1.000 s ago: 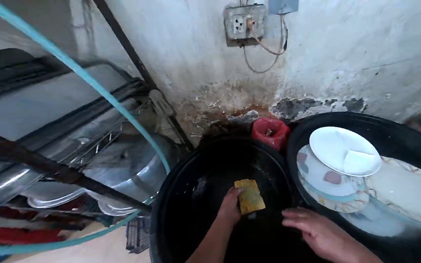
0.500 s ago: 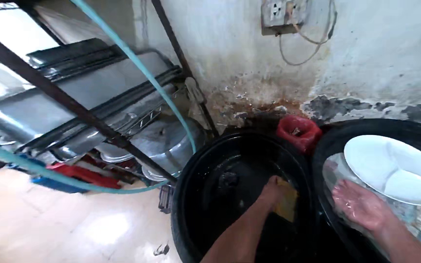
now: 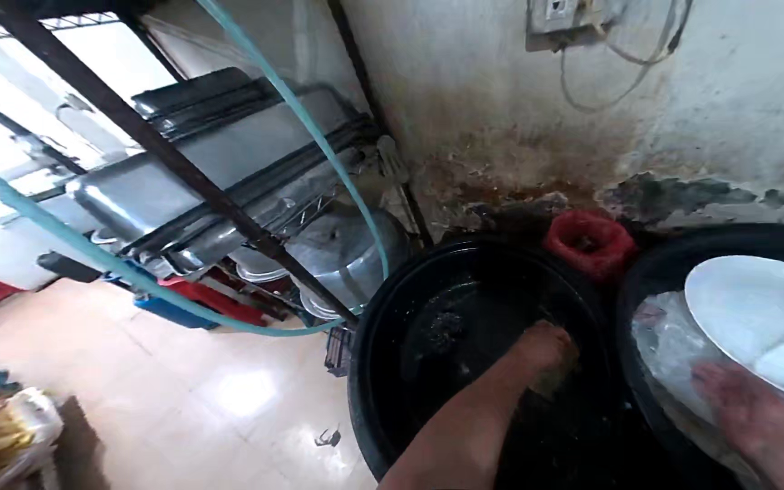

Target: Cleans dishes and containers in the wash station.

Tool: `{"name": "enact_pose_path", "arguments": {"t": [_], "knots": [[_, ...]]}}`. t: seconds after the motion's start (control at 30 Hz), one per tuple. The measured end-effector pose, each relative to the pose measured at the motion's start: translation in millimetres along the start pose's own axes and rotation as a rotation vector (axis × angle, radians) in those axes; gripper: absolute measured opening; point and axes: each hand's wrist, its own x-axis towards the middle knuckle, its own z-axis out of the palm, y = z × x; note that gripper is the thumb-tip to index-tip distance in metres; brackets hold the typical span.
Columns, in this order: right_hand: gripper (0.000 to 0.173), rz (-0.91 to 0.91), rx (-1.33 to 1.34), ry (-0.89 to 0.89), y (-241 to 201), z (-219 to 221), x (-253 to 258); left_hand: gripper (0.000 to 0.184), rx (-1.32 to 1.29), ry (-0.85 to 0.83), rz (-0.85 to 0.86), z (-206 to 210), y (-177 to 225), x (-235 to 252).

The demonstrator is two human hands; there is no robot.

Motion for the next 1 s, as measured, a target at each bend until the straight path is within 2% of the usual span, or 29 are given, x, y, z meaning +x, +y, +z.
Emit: {"name": "enact_pose_path", "arguments": {"t": [0.07,0.1,0.13,0.2,0.27,0.3,0.33,0.37,0.43,0.5,0.57,0.6,0.63,0.67,0.7,0.73,0.87,1.0], "knots": [[0.029,0.325,0.106,-0.195,-14.7,37.8,-15.5,0.029,0.059,0.018,0.040,5.6,-7.6,1.3],[0.030,0.406,0.073,-0.307,-26.9,63.7,-27.1,0.029,0.081,0.020,0.042,5.5,-8.0,2.0],[0.032,0.428,0.006,-0.423,-39.6,89.7,-39.5,0.031,0.086,0.028,0.047,4.9,-7.3,2.0],[0.034,0.333,-0.156,-0.563,-57.6,135.3,-57.5,0.034,0.037,0.054,0.052,-1.5,1.4,-2.7],[0.027,0.083,-0.318,-0.517,-52.2,161.0,-59.7,0.039,-0.038,0.080,0.036,-18.1,15.7,-14.6],[0.028,-0.009,-0.394,-0.476,-41.8,165.0,-54.9,0.036,-0.122,0.089,0.000,-31.3,24.0,-23.8],[0.036,-0.024,-0.402,-0.456,-29.9,166.8,-50.4,0.033,-0.266,0.108,-0.023,-42.0,25.9,-30.6],[0.045,0.034,-0.349,-0.472,-17.6,167.4,-49.4,0.029,-0.424,0.143,-0.032,-47.4,20.6,-34.2],[0.052,0.243,-0.191,-0.548,5.0,171.8,-61.0,0.027,-0.738,0.217,-0.002,-47.8,5.5,-38.2],[0.058,0.389,-0.019,-0.651,26.1,183.6,-73.8,0.033,-0.875,0.254,0.014,-46.7,-3.5,-43.6],[0.046,0.483,0.039,-0.689,35.5,197.0,-79.4,0.032,-0.769,0.303,0.025,-46.1,-11.9,-47.1],[0.042,0.502,-0.022,-0.672,34.4,204.4,-82.1,0.032,-0.646,0.331,0.033,-47.9,-18.7,-47.9],[0.046,0.497,-0.108,-0.653,32.3,212.0,-83.9,0.035,-0.520,0.341,0.050,-51.4,-28.4,-49.8],[0.063,0.474,-0.207,-0.663,30.5,218.4,-83.3,0.037,-0.452,0.350,0.058,-55.2,-38.9,-53.2],[0.072,0.440,-0.303,-0.677,29.3,224.8,-82.0,0.037,-0.450,0.376,0.055,-57.8,-50.0,-57.8],[0.074,0.402,-0.378,-0.693,29.7,230.3,-79.6,0.037,-0.497,0.401,0.019,-59.5,-59.9,-63.5],[0.047,0.250,-0.614,-0.670,36.9,250.3,-80.9,0.036,-0.709,0.485,-0.204,-56.6,-85.8,-80.3],[0.035,0.179,-0.730,-0.540,51.2,261.5,-85.1,0.037,-0.754,0.519,-0.259,-46.9,-100.6,-83.7]]}}
